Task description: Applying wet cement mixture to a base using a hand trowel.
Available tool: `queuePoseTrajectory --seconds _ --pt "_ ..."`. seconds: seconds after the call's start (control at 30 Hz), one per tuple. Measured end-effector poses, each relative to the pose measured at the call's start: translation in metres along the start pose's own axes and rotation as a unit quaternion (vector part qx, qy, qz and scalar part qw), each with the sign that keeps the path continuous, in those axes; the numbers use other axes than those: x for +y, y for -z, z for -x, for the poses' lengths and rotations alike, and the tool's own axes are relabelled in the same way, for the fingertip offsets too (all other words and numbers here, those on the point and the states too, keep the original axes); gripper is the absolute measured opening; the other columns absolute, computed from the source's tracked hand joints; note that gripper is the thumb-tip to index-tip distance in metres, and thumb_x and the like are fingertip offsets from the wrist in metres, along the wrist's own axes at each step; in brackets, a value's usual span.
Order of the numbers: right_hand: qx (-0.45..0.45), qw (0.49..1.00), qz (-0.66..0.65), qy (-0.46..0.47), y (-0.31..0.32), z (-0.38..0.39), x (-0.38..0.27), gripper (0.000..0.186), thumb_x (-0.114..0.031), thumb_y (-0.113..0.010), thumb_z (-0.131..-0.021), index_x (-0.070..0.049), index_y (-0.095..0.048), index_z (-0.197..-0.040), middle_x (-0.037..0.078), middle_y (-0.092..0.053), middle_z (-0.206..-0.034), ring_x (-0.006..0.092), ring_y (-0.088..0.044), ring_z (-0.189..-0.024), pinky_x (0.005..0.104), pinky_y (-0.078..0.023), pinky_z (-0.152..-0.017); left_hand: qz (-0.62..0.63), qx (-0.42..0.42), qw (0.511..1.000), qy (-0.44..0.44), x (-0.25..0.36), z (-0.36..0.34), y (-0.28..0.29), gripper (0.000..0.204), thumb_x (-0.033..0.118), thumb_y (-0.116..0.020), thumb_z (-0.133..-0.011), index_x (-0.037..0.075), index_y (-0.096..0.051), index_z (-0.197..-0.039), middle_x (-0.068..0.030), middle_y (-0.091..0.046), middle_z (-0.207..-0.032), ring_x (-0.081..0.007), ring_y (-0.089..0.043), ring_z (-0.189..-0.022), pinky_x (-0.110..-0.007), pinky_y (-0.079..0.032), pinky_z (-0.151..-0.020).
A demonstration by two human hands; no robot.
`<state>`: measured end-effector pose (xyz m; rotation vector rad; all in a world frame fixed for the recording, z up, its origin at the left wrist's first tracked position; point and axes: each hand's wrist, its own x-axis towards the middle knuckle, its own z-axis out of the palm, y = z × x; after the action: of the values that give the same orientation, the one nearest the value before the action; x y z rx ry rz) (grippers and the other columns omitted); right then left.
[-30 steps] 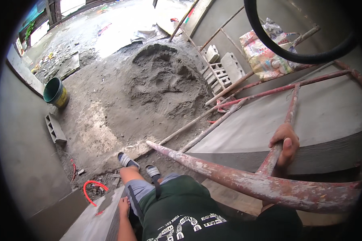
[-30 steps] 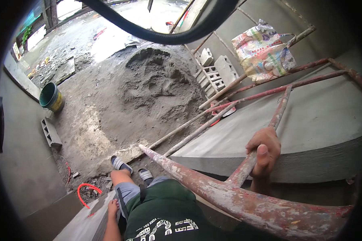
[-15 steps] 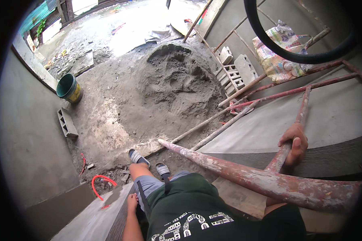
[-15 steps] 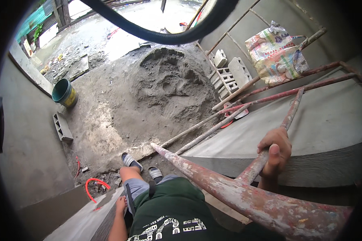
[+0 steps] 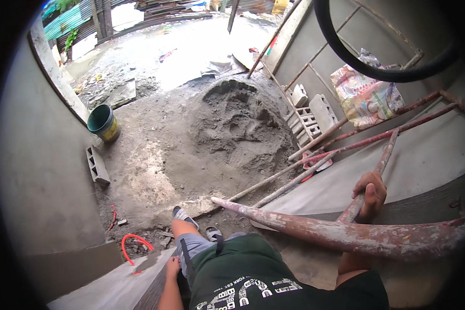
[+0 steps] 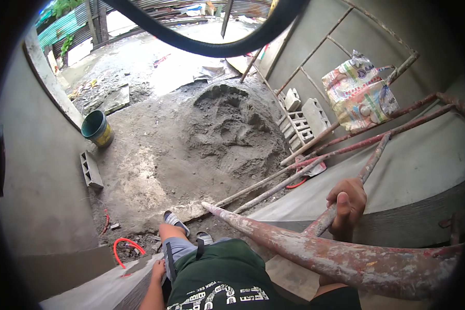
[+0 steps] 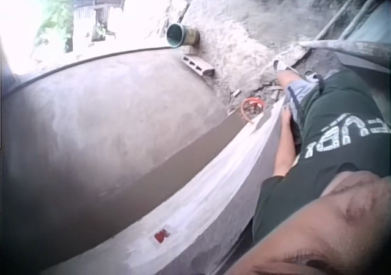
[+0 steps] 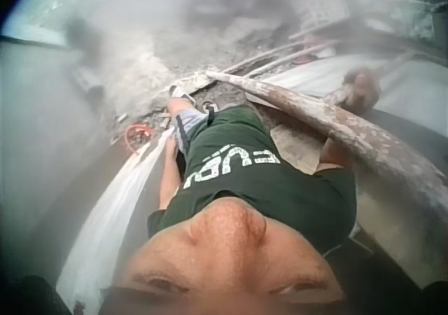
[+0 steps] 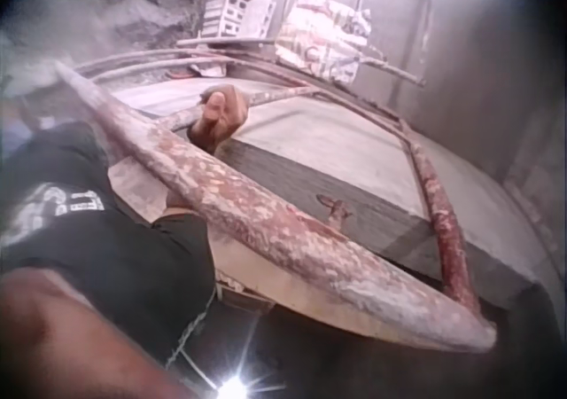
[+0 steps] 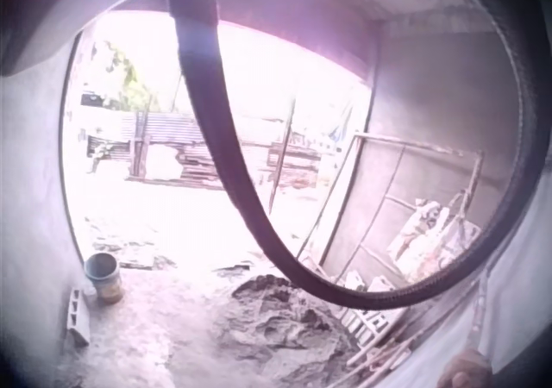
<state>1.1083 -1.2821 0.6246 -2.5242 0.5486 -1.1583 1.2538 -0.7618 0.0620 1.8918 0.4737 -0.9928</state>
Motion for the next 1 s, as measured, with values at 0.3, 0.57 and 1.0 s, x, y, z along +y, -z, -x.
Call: queuePoseTrajectory --seconds 0.3,0.57,1.0 --pt "0.01 1.0 0.0 -0.008 0.0 0.002 -0.003 0.05 -0.041 -0.04 -0.092 -0.006 -0.051 -0.059 0.003 -0.044 -0.048 0.0207 -0.043 -0.054 0.0339 -0.034 -0.061 -0.069 0.001 0.997 -0.035 -0.011 -0.001 0.009 0.025 0.026 -0.059 -0.093 0.002 -0.063 -0.092 -0.0028 -0.058 -0.069 -0.0129 -0.052 -0.055 -0.029 -0.042 -0.048" --pt "0.003 1.0 -0.004 -0.015 -0.001 0.0 -0.002 0.049 -0.041 -0.042 -0.092 -0.006 -0.052 -0.06 0.005 -0.045 -0.049 0.0213 -0.044 -0.059 0.0336 -0.034 -0.061 0.0 0.006 1.0 -0.004 -0.003 -0.001 0.012 0.024 0.023 -0.06 -0.095 0.0 -0.062 -0.087 -0.0048 -0.063 -0.074 -0.0107 -0.054 -0.058 -0.026 -0.044 -0.053" --pt "0.022 1.0 0.004 0.022 0.001 0.001 0.001 0.055 -0.045 -0.043 -0.093 -0.005 -0.053 -0.057 0.006 -0.048 -0.05 0.0219 -0.045 -0.058 0.0353 -0.034 -0.06 -0.05 0.024 0.998 -0.024 -0.029 -0.015 0.011 0.028 0.024 -0.063 -0.092 -0.003 -0.067 -0.087 -0.0101 -0.067 -0.073 -0.0158 -0.062 -0.064 -0.031 -0.05 -0.059"
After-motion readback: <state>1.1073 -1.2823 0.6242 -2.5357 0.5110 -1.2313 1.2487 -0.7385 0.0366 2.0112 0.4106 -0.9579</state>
